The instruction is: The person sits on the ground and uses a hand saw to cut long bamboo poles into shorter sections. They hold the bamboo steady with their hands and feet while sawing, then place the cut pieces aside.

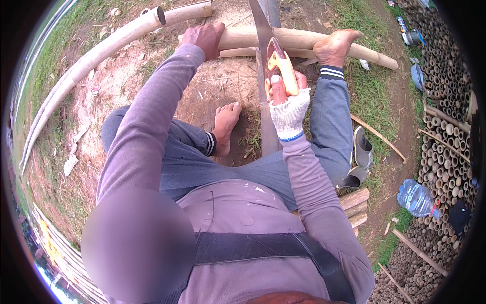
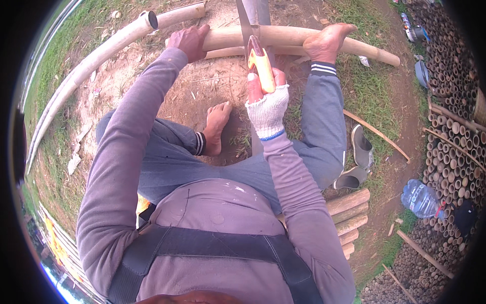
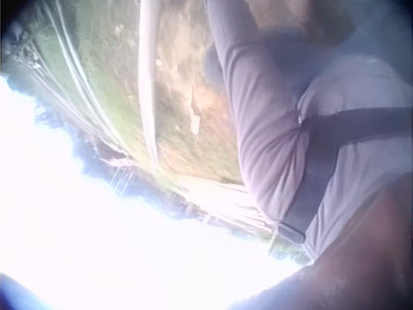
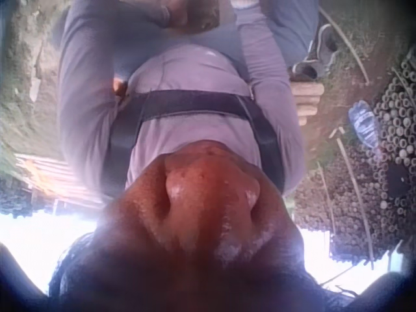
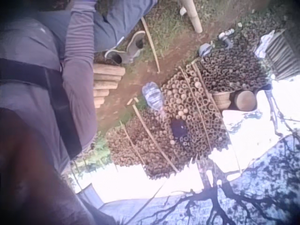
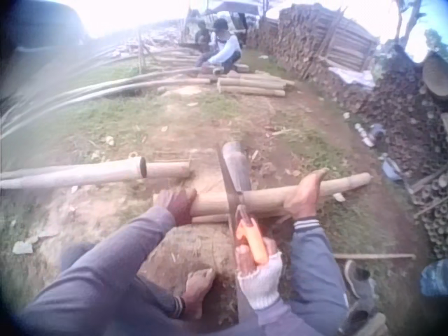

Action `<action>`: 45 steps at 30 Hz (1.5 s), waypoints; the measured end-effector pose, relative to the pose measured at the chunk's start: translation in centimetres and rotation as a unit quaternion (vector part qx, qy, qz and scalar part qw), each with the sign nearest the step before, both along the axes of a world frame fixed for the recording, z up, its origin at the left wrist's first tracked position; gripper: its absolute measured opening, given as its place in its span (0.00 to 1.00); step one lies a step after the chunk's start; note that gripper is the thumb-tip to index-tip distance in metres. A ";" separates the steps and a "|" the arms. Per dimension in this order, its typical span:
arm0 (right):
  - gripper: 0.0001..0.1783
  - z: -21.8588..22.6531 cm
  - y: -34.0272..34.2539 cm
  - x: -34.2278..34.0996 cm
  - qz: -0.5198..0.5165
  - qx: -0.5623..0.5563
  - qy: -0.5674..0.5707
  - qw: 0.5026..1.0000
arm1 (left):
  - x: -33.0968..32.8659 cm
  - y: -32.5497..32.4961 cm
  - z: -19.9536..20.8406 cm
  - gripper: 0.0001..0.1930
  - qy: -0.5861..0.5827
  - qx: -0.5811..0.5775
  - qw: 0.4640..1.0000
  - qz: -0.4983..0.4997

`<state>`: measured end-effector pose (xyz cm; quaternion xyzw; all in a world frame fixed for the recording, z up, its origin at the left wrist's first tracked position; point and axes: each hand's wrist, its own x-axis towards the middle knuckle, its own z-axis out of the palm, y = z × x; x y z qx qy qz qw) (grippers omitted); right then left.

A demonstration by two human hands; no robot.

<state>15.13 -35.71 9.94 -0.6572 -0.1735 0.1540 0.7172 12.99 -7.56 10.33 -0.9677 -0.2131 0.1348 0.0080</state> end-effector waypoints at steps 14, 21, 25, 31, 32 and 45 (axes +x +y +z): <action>0.15 3.9 -11.9 -11.4 -0.040 -0.123 -0.007 0.992 | -2.8 1.6 0.0 0.23 -0.023 -0.045 0.998 0.026; 0.10 0.5 4.4 1.7 -0.052 -0.085 -0.085 0.991 | -0.7 0.8 0.0 0.21 -0.033 -0.038 0.999 -0.010; 0.12 0.9 1.2 -0.5 -0.068 -0.077 -0.044 0.994 | -0.6 0.1 -0.3 0.20 -0.028 -0.061 0.998 -0.015; 0.10 2.7 -11.7 -10.7 -0.028 -0.163 -0.015 0.986 | -1.8 1.7 -0.9 0.19 -0.019 -0.039 0.999 0.008; 0.10 2.2 -12.0 -10.6 -0.027 -0.165 -0.015 0.986 | -1.9 1.5 -1.1 0.19 -0.018 -0.034 0.999 0.011; 0.08 2.1 -9.6 -8.1 -0.023 -0.117 0.004 0.993 | -1.9 1.2 -0.4 0.19 -0.014 -0.034 0.999 0.020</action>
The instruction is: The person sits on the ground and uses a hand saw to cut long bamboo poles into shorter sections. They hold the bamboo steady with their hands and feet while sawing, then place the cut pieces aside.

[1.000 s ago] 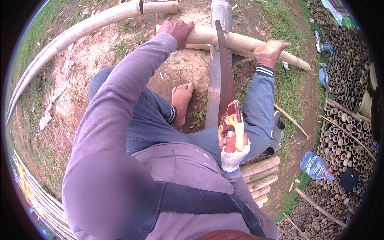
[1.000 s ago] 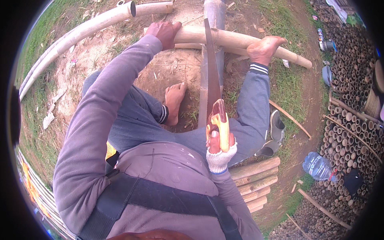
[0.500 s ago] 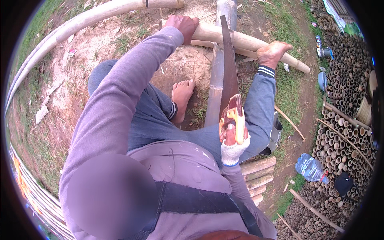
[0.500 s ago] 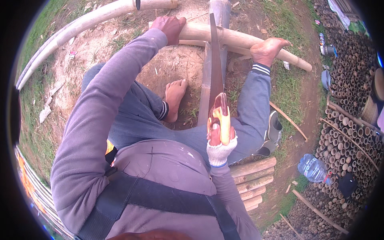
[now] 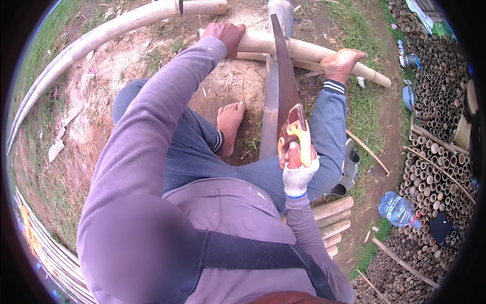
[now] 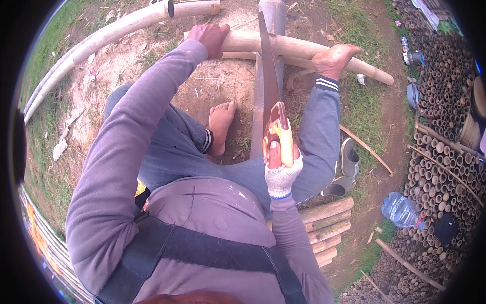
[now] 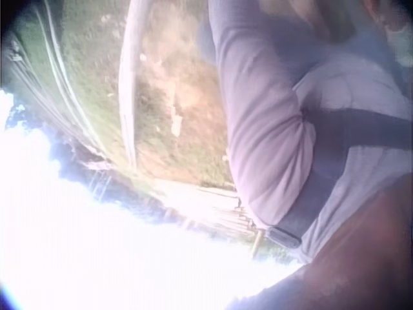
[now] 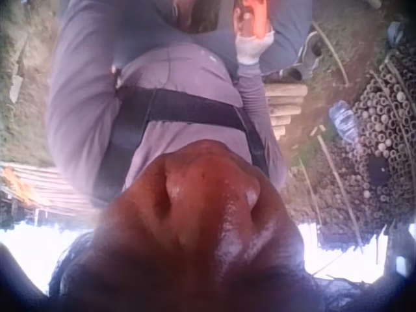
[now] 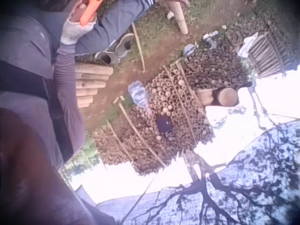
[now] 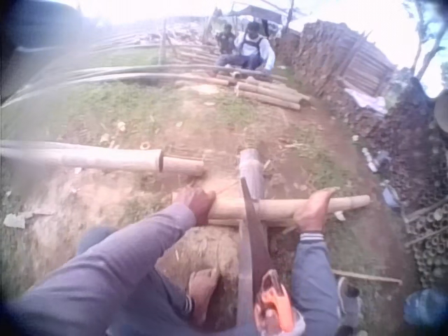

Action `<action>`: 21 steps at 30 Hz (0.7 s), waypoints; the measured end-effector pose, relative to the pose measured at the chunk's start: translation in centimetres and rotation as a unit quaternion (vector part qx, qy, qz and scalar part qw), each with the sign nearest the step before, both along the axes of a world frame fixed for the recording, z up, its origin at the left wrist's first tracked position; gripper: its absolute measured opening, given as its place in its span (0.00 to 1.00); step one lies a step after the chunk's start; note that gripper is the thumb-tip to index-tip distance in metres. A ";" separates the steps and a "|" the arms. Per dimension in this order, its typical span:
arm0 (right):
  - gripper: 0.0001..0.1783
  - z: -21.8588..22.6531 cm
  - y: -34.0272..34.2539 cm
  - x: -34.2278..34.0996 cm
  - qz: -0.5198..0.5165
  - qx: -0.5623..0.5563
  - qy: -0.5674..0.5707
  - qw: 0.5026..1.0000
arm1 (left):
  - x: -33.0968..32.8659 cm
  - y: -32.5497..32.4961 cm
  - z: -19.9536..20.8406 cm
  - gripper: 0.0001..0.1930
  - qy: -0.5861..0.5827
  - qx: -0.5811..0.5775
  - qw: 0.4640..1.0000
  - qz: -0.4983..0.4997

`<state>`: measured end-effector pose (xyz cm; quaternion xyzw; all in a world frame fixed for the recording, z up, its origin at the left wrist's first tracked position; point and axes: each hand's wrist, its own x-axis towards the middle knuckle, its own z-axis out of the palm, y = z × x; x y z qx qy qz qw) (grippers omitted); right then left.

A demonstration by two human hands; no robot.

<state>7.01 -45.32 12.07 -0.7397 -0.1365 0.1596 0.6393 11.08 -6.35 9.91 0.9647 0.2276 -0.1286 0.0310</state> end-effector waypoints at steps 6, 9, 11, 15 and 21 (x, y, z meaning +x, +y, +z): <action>0.10 -0.6 0.7 0.5 -0.003 -0.029 -0.017 0.999 | 0.6 -0.2 -0.6 0.22 -0.018 0.008 1.000 -0.009; 0.09 -1.8 10.1 10.7 -0.010 0.152 0.103 0.983 | 2.3 -1.2 0.6 0.22 -0.016 -0.011 0.999 -0.035; 0.09 -1.1 12.6 11.6 0.018 0.044 -0.015 0.999 | 1.4 -0.5 0.9 0.24 -0.006 -0.012 1.000 -0.024; 0.10 0.1 5.1 4.5 -0.036 0.001 -0.015 0.999 | 3.1 -0.9 -0.2 0.25 -0.021 -0.032 0.999 -0.033; 0.08 0.6 -3.7 -1.7 0.001 0.001 0.011 1.000 | 0.3 -0.4 -0.4 0.23 -0.011 -0.014 1.000 -0.006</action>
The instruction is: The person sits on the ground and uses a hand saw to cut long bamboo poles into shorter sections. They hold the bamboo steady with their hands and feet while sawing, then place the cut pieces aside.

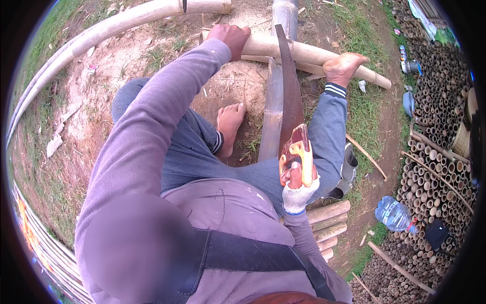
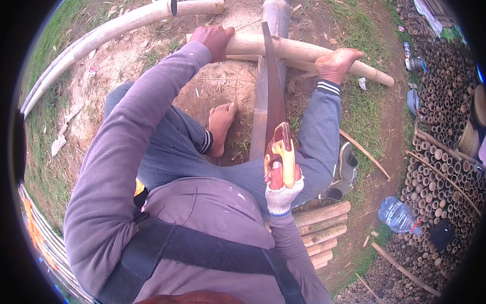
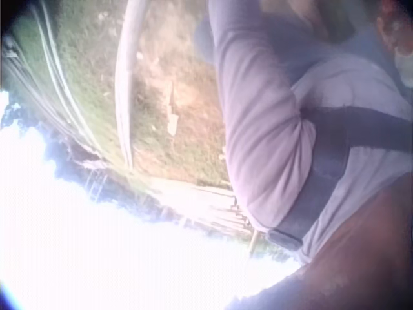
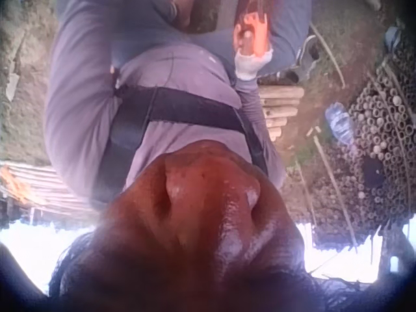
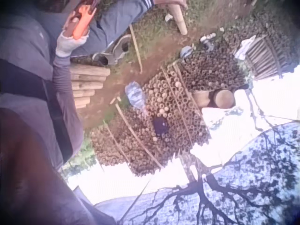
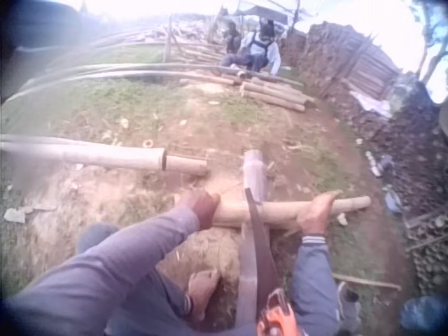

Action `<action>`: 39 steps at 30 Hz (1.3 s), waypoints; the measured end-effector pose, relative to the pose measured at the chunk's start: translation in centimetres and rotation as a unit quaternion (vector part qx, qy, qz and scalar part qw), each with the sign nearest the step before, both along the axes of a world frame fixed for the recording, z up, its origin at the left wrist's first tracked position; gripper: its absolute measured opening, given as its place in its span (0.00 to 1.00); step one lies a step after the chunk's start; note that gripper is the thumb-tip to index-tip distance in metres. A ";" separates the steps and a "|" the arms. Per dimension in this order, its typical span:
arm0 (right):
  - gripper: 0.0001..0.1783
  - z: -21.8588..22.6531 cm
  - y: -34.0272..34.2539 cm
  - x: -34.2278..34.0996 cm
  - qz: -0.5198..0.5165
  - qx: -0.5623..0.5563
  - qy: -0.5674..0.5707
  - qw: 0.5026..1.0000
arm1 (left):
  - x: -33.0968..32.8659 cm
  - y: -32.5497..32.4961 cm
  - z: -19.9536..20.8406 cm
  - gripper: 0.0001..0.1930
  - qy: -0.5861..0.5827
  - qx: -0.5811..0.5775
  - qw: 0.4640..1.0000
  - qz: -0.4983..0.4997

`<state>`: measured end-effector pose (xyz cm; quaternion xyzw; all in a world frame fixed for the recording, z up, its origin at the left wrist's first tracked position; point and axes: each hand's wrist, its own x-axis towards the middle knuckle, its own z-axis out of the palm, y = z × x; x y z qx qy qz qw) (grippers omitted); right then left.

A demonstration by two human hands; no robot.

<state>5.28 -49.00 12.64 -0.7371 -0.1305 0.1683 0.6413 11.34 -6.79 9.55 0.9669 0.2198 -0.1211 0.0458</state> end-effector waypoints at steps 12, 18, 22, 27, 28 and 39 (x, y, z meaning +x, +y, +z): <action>0.10 -0.8 4.6 4.8 0.040 0.003 -0.020 0.999 | -0.7 0.0 1.2 0.20 0.019 0.009 1.000 0.020; 0.09 -0.2 0.6 2.3 0.003 -0.016 -0.025 1.000 | 0.6 0.3 0.0 0.24 0.011 0.016 1.000 0.008; 0.12 -1.4 13.5 11.8 -0.005 0.062 -0.012 0.998 | 2.1 -1.0 1.4 0.24 -0.007 0.011 1.000 -0.023; 0.12 -2.5 11.6 9.8 0.027 0.063 0.016 0.998 | -0.6 0.2 0.8 0.23 -0.004 0.027 1.000 0.004; 0.11 -1.2 9.0 7.3 0.027 0.039 0.030 0.998 | -0.2 1.3 0.9 0.23 -0.010 0.030 0.999 0.010; 0.11 -0.7 17.0 13.1 0.038 0.059 -0.009 0.997 | 0.4 -0.2 0.5 0.21 0.003 0.007 1.000 -0.004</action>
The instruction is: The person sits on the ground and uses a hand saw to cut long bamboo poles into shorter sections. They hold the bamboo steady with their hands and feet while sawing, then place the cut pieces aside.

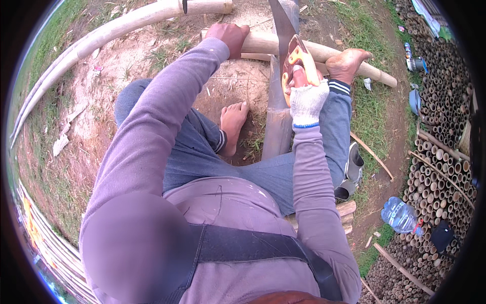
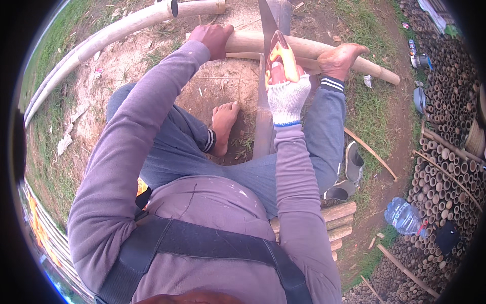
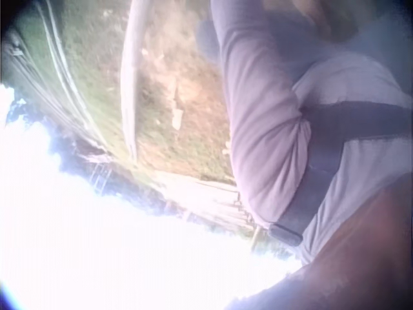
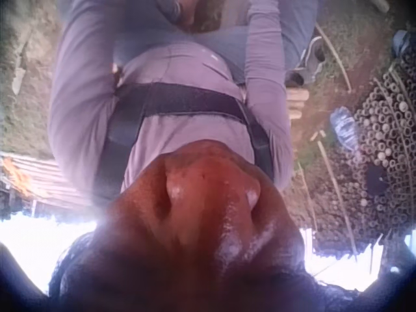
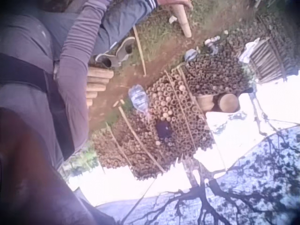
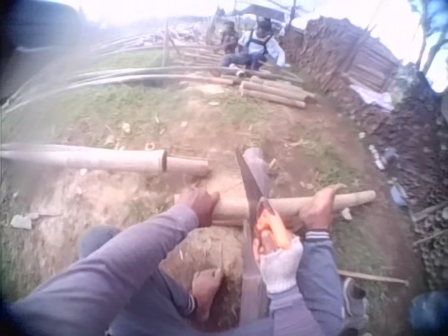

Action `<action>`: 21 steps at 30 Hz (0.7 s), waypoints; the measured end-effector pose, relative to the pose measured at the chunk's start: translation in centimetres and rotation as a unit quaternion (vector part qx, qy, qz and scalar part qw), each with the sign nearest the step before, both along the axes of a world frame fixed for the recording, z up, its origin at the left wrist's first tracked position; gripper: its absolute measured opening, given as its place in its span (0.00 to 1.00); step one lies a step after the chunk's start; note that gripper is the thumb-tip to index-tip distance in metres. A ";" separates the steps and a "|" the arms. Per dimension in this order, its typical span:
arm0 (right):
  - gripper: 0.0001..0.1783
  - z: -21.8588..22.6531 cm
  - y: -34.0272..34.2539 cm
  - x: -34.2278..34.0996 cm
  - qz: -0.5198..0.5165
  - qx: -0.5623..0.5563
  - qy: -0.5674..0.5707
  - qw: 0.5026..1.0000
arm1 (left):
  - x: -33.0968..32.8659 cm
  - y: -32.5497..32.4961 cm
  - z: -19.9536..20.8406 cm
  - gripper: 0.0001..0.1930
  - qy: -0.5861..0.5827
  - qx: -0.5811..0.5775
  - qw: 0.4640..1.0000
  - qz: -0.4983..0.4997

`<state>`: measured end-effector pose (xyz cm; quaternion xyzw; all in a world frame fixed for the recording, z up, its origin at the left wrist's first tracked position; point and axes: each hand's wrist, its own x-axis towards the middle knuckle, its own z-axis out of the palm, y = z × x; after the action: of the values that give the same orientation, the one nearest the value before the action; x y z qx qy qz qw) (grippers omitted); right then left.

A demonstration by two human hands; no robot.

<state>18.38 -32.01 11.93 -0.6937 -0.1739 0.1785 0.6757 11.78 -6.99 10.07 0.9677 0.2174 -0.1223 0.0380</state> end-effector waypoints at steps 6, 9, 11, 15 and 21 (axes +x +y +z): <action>0.11 -0.8 -8.7 -5.7 -0.009 -0.042 -0.003 0.999 | -0.2 0.9 -0.2 0.26 0.031 -0.002 0.999 0.023; 0.10 1.8 -16.8 -12.5 -0.023 -0.119 -0.023 0.992 | -0.7 0.1 0.1 0.25 0.003 -0.002 1.000 -0.008; 0.09 1.1 -16.4 -11.8 -0.027 -0.098 -0.010 0.995 | -0.3 0.2 -0.7 0.24 0.001 0.005 1.000 -0.004; 0.10 -1.1 -5.6 -3.7 -0.051 -0.032 -0.033 0.998 | 1.1 -1.4 0.0 0.23 -0.009 -0.009 1.000 -0.026; 0.11 0.2 -4.7 -2.5 -0.048 -0.027 0.028 0.998 | 1.4 -0.5 1.1 0.24 -0.027 -0.019 0.999 -0.024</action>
<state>15.92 -36.68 12.12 -0.7140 -0.1164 0.1698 0.6692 13.14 -7.45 11.17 0.9746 0.1905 -0.1012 0.0596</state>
